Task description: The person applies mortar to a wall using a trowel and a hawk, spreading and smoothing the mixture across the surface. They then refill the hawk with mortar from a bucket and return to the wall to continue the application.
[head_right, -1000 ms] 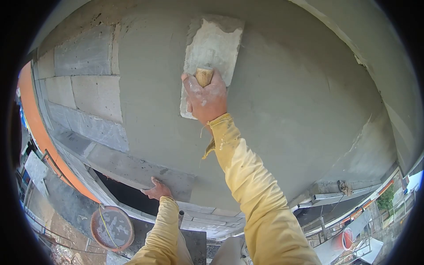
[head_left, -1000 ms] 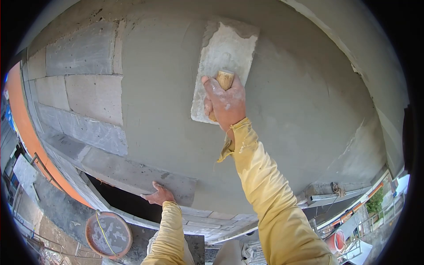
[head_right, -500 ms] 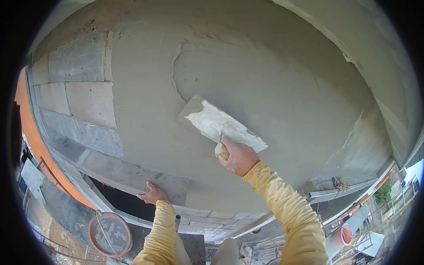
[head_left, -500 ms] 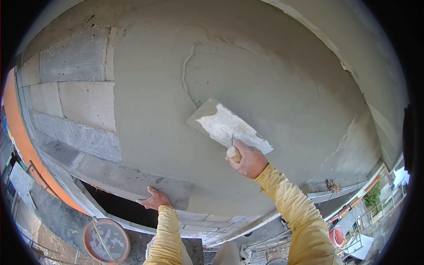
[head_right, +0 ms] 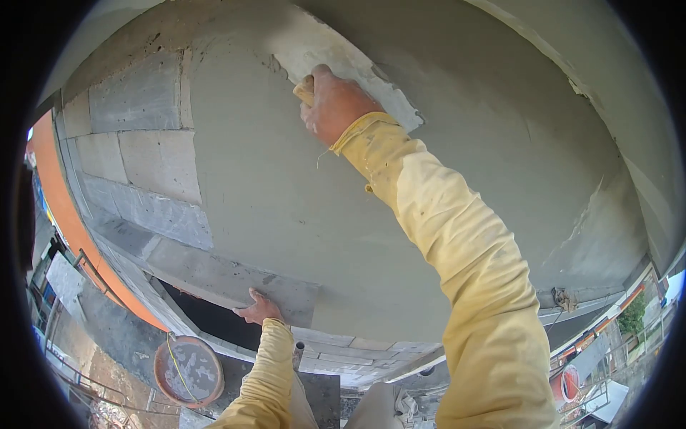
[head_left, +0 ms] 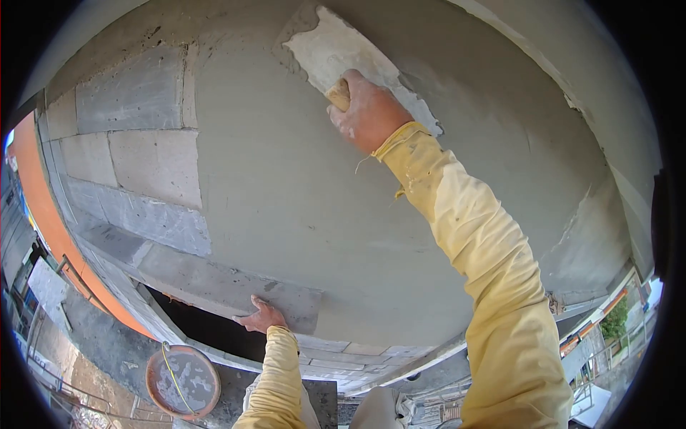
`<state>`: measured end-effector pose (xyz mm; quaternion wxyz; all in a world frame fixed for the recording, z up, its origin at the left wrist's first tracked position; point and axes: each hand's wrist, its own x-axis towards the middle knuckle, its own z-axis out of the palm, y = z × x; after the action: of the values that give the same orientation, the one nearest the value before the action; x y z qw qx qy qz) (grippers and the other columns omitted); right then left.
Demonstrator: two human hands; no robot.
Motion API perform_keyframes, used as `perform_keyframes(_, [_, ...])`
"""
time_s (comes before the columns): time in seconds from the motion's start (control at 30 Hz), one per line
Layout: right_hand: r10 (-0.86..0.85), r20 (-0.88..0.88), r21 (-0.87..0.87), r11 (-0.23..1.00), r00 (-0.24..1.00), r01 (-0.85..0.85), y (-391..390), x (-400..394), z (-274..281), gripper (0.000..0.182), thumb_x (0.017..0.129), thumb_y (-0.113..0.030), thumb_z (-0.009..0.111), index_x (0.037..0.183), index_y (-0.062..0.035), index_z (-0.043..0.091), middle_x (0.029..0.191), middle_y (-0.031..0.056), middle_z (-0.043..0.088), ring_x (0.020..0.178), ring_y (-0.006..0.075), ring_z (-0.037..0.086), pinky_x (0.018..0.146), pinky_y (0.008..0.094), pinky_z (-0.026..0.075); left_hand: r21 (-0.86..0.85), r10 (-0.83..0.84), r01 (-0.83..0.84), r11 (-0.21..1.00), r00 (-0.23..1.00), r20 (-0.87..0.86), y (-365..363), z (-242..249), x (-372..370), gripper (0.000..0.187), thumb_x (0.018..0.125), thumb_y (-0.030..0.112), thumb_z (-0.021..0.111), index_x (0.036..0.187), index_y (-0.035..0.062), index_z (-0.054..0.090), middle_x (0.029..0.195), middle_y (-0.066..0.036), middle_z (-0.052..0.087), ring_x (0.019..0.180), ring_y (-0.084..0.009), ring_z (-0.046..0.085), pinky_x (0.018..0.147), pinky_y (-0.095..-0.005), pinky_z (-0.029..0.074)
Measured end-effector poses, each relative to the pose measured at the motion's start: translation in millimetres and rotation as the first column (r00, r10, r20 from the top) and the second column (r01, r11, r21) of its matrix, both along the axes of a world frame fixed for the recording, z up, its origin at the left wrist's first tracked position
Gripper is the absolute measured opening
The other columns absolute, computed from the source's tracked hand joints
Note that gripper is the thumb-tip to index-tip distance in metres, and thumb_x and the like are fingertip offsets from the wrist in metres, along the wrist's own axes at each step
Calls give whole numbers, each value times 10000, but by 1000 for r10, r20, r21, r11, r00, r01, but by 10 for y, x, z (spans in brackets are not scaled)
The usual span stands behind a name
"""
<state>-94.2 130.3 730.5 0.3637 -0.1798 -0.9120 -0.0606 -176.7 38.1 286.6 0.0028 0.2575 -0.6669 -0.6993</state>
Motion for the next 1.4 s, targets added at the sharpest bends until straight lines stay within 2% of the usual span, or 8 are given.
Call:
perform_keyframes(0.37, [-104,-433,205,956,895,210,891,1129,-85,458,833,-258,656,1108,73,497,907,242,611,845,380,606,777,422,513,56,-10,9,998,1000,20,12,87,9,922,885,348,681,1510,52,71,1327,-332,327,1108,-428,531,938,-462,527])
perform_keyframes(0.53, [-232,-811,-441,845,537,-302,719,1698,-449,211,885,-151,655,963,-70,476,661,4,464,451,117,450,382,281,384,63,-24,22,998,999,33,22,-57,-37,957,867,403,693,1514,52,82,1325,-340,314,1102,-425,520,904,-473,538])
perform_keyframes(0.73, [-358,-909,-417,760,214,-498,625,2056,-960,201,870,-116,640,944,-48,465,666,35,475,433,131,447,367,289,376,34,-19,18,999,1000,7,59,-115,-62,968,865,447,679,1507,21,93,1323,-370,313,1109,-447,523,889,-487,551])
perform_keyframes(0.93, [-146,-883,-453,517,447,-726,512,1691,-911,202,868,-118,653,963,-51,488,669,28,488,442,131,464,396,309,407,42,-33,33,999,999,-7,12,-95,-30,977,866,451,677,1508,26,76,1309,-372,316,1080,-458,540,885,-494,553])
perform_keyframes(1.0, [-33,-672,-582,641,740,-500,588,1573,-825,216,867,-115,648,1006,-29,506,677,27,509,447,128,478,397,309,413,43,-23,21,999,999,36,20,-26,-13,978,864,445,681,1508,28,75,1299,-369,327,1070,-463,546,880,-495,556])
perform_keyframes(1.1, [-88,-654,-461,834,751,-304,840,1726,-960,179,879,-112,651,964,-63,501,658,12,506,427,104,466,388,274,405,22,-4,3,1000,999,37,30,-18,-13,965,861,438,688,1505,23,101,1280,-371,346,1064,-464,552,867,-498,560])
perform_keyframes(1.23, [-410,-842,-539,656,350,-529,1061,2436,-1327,134,866,-100,599,960,-112,504,664,5,473,461,114,459,402,285,403,-92,8,-5,996,999,37,49,-196,-99,965,851,440,697,1500,13,125,1253,-378,389,1058,-464,561,858,-495,566])
perform_keyframes(1.4, [-409,-890,-431,617,199,-659,1136,3067,-1733,116,857,-105,570,933,-142,491,655,2,463,484,125,465,437,309,418,-86,43,-38,996,997,62,95,-238,-156,971,827,467,717,1492,24,164,1216,-364,440,1044,-457,579,840,-513,574])
